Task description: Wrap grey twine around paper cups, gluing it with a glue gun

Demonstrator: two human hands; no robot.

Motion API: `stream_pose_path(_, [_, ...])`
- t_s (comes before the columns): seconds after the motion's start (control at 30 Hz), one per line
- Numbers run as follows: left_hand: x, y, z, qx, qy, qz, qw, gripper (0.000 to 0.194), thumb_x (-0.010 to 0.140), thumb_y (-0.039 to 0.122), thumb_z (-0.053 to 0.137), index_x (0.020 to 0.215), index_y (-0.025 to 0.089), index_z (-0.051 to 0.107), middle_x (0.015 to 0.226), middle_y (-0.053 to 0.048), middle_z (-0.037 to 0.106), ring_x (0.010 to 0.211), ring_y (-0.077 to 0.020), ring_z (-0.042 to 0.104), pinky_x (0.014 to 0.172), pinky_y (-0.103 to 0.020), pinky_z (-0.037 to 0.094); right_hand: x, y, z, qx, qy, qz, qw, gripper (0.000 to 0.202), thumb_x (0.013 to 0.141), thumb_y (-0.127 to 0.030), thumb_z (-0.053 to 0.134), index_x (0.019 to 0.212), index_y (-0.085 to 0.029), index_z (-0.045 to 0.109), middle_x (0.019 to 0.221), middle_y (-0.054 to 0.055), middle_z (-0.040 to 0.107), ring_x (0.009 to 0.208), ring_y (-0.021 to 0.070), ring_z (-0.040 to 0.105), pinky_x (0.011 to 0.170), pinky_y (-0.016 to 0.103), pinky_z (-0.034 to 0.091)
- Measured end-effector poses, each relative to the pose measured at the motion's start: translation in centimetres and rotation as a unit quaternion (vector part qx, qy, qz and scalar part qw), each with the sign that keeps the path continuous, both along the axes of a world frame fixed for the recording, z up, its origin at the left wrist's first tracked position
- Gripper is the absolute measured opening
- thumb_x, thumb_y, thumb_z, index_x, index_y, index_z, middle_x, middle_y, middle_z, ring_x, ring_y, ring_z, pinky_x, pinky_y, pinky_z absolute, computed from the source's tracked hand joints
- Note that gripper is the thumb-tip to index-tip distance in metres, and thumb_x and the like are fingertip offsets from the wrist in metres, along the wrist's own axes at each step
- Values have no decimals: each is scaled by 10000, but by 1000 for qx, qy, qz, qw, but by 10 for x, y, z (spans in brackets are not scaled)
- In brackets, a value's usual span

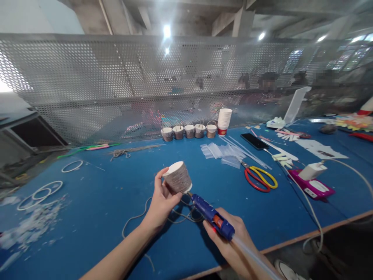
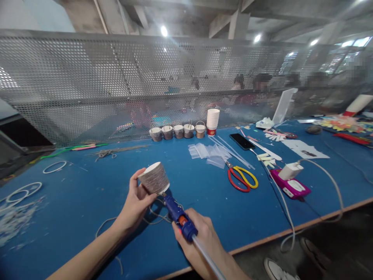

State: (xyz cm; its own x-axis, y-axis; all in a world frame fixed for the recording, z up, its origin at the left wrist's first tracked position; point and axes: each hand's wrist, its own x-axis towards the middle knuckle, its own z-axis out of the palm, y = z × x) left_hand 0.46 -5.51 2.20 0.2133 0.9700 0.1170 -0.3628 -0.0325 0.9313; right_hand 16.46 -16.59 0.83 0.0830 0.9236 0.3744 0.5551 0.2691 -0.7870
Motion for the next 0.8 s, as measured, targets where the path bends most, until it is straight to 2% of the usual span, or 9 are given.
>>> stream_pose_path(0.23, [-3, 2, -3, 4, 13, -10, 1000, 724, 614, 126, 745, 1206, 314, 372, 1109, -35, 603, 1014, -190, 613, 993, -427, 412, 0, 3, -6, 5, -12, 7, 1000, 199, 903, -308, 497, 728, -215, 518, 579, -15, 578, 482, 124, 541, 491, 208, 402])
stream_pose_path(0.57, [-4, 2, -1, -6, 10, -29, 1000, 726, 627, 110, 720, 1225, 330, 372, 1107, -25, 617, 998, -172, 607, 946, -354, 420, 1, 1, -3, -8, -4, 16, 1000, 203, 896, -313, 504, 721, -211, 512, 573, -29, 555, 478, 109, 511, 492, 204, 378])
stream_pose_path(0.8, [-3, 2, 4, -32, -7, -32, 999, 750, 601, 118, 715, 1246, 311, 384, 1030, -17, 659, 995, -204, 623, 937, -357, 431, 7, 2, -2, -43, 20, -16, 999, 283, 883, -357, 511, 645, -218, 443, 539, -40, 507, 466, 105, 480, 467, 205, 353])
